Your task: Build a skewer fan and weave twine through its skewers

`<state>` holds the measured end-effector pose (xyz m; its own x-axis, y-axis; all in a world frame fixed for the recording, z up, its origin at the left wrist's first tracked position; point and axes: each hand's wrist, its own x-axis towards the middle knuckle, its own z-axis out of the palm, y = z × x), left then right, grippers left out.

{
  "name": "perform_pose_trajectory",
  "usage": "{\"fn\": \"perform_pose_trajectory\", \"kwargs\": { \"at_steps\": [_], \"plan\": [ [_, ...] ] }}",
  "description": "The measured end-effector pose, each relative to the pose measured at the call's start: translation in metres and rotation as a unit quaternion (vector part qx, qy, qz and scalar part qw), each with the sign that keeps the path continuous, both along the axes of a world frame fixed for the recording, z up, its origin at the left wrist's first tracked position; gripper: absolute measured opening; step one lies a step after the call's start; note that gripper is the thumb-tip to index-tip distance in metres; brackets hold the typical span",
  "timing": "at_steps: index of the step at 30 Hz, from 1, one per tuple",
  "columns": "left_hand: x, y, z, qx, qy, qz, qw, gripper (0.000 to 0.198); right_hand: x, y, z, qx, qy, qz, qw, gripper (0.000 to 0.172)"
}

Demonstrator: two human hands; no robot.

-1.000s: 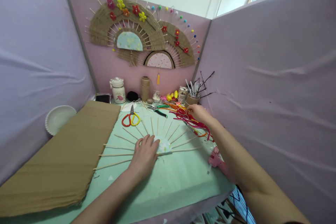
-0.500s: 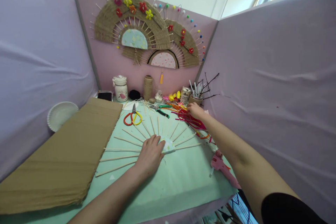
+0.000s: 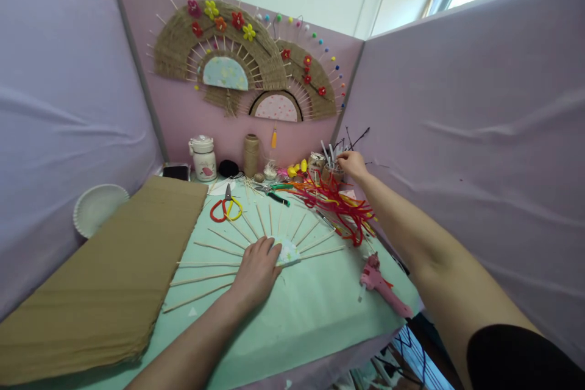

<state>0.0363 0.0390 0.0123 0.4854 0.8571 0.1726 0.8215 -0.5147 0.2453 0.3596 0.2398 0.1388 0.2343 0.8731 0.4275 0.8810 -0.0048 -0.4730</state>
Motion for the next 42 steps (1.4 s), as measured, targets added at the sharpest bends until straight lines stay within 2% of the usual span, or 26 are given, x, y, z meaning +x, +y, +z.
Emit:
{"fn": "perform_pose_trajectory", "kwargs": {
  "at_steps": [4, 6, 9, 12, 15, 18, 20, 25, 27, 29, 31, 32, 34, 35, 37, 39, 42],
  "plan": [
    [0.002, -0.004, 0.007, -0.002, -0.006, 0.0, 1.0, 0.048, -0.003, 0.002, -0.001, 0.031, 0.122, -0.006, 0.992, 0.022],
    [0.01, -0.006, 0.014, -0.004, -0.01, -0.011, 1.0, 0.049, -0.005, 0.003, 0.004, 0.047, 0.183, -0.003, 0.982, 0.017],
    [0.035, 0.003, 0.027, -0.023, -0.02, -0.056, 0.998, 0.052, -0.008, 0.002, 0.022, 0.071, 0.266, 0.009, 0.961, 0.011],
    [0.074, 0.03, 0.036, -0.076, -0.031, -0.073, 0.994, 0.066, -0.011, 0.001, 0.046, 0.098, 0.327, 0.033, 0.939, 0.011],
    [0.119, 0.069, 0.036, -0.119, -0.032, -0.048, 0.991, 0.082, -0.011, -0.001, 0.071, 0.129, 0.363, 0.059, 0.921, 0.014],
    [0.155, 0.105, 0.028, -0.139, -0.019, -0.027, 0.99, 0.084, -0.008, -0.005, 0.099, 0.164, 0.387, 0.09, 0.903, 0.016],
    [0.173, 0.12, 0.021, -0.147, -0.011, -0.021, 0.989, 0.083, -0.003, -0.009, 0.12, 0.201, 0.402, 0.12, 0.885, 0.017],
    [0.2, 0.138, 0.01, -0.151, -0.003, 0.007, 0.988, 0.076, 0.01, -0.027, 0.188, 0.273, 0.371, 0.168, 0.872, 0.012],
    [0.206, 0.143, 0.009, -0.151, -0.001, 0.013, 0.988, 0.074, 0.013, -0.036, 0.218, 0.308, 0.356, 0.179, 0.864, 0.015],
    [0.21, 0.146, 0.008, -0.15, -0.001, 0.015, 0.989, 0.073, 0.012, -0.047, 0.244, 0.357, 0.355, 0.188, 0.843, 0.018],
    [0.21, 0.148, 0.008, -0.148, -0.002, 0.018, 0.989, 0.072, 0.008, -0.058, 0.26, 0.405, 0.37, 0.189, 0.815, 0.023],
    [0.21, 0.148, 0.008, -0.146, -0.003, 0.02, 0.989, 0.072, 0.005, -0.063, 0.264, 0.401, 0.369, 0.196, 0.815, 0.023],
    [0.208, 0.146, 0.009, -0.142, -0.01, 0.021, 0.99, 0.07, -0.002, -0.072, 0.264, 0.322, 0.346, 0.208, 0.856, 0.021],
    [0.206, 0.144, 0.01, -0.137, -0.015, 0.021, 0.99, 0.068, -0.005, -0.074, 0.26, 0.271, 0.329, 0.215, 0.879, 0.019],
    [0.201, 0.139, 0.014, -0.123, -0.034, 0.019, 0.992, 0.064, -0.01, -0.077, 0.25, 0.214, 0.305, 0.221, 0.901, 0.015],
    [0.192, 0.136, 0.02, -0.104, -0.064, 0.024, 0.992, 0.054, -0.013, -0.075, 0.238, 0.208, 0.298, 0.232, 0.902, 0.014],
    [0.174, 0.14, 0.033, -0.079, -0.125, 0.056, 0.987, 0.027, -0.019, -0.071, 0.224, 0.18, 0.293, 0.26, 0.902, 0.014]
  ]
}}
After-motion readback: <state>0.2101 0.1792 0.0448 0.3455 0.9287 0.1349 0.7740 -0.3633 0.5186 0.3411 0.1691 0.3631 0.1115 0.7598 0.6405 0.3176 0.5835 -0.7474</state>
